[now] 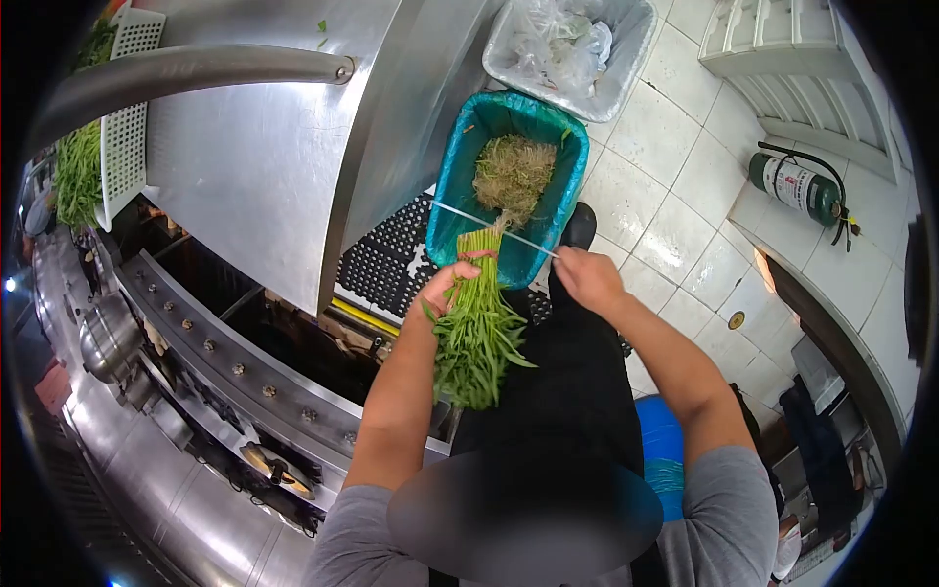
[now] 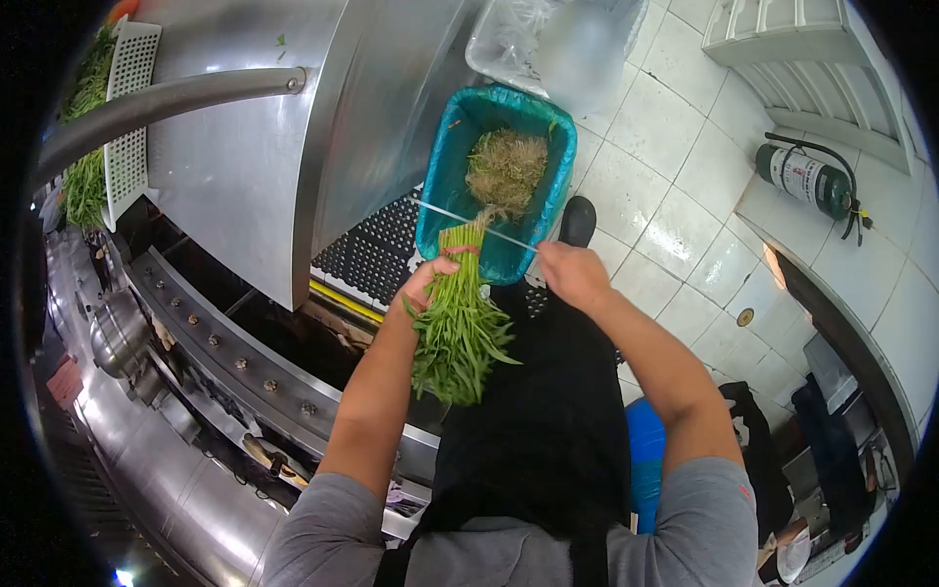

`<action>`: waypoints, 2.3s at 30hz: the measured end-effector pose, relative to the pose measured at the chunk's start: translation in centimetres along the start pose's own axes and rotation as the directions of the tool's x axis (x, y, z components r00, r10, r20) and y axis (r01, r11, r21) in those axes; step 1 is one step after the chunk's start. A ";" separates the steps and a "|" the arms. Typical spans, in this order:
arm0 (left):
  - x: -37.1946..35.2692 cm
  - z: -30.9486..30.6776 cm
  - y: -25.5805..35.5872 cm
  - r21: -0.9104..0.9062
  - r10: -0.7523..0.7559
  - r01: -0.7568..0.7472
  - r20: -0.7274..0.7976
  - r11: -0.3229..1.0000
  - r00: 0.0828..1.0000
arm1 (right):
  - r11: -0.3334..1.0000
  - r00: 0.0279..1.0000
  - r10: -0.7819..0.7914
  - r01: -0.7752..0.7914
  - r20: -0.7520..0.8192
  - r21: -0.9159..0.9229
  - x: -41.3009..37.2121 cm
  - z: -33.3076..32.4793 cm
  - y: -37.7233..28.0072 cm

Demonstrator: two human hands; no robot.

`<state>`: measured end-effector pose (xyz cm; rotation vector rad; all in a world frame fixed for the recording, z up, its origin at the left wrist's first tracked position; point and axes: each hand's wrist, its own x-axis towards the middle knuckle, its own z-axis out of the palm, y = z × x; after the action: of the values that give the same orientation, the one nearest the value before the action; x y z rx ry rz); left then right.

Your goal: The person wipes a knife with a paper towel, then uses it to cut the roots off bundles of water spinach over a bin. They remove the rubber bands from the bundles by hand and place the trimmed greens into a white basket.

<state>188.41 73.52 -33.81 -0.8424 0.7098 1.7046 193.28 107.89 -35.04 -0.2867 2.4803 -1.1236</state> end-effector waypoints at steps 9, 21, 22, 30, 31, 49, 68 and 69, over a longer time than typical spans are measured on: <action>-0.8 1.6 -3.3 -0.331 0.249 -0.175 0.198 0.927 0.948 | 0.988 0.988 -0.151 0.151 -0.027 -0.013 1.5 3.5 1.9; -14.2 -2.3 -2.0 -0.101 0.112 -0.099 0.135 0.990 0.984 | 0.941 0.951 0.252 -0.197 0.181 -0.275 -5.6 -3.3 3.3; -17.1 -2.6 -1.9 -0.062 0.094 -0.088 0.103 0.994 0.990 | 0.944 0.957 0.235 -0.184 0.168 -0.274 -5.9 -3.3 2.9; -43.1 -9.9 2.3 0.006 0.399 -0.399 -0.024 0.917 0.917 | 0.899 0.928 0.253 -0.121 0.273 -0.421 -4.7 -9.4 -7.6; -46.2 -11.0 3.8 0.076 0.464 -0.460 -0.047 0.884 0.884 | 0.870 0.902 0.319 -0.157 0.290 -0.467 -4.4 -10.4 -9.8; -79.1 2.6 50.0 0.959 0.624 -0.041 0.215 -0.282 0.752 | 0.642 0.605 0.767 -0.721 0.212 -0.263 -8.8 -17.0 -43.5; -51.4 2.5 73.6 0.223 0.305 0.210 0.626 -0.952 0.718 | 0.208 0.232 0.973 -0.878 0.004 0.432 3.1 -5.4 -71.4; -51.6 2.1 74.1 0.252 0.288 0.162 0.624 -0.954 0.727 | 0.143 0.149 0.989 -0.874 -0.022 0.465 3.8 -4.1 -73.8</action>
<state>126.73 27.42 13.37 1.4081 2.6005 -0.2046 189.60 60.98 22.10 1.5747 1.8353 -0.9192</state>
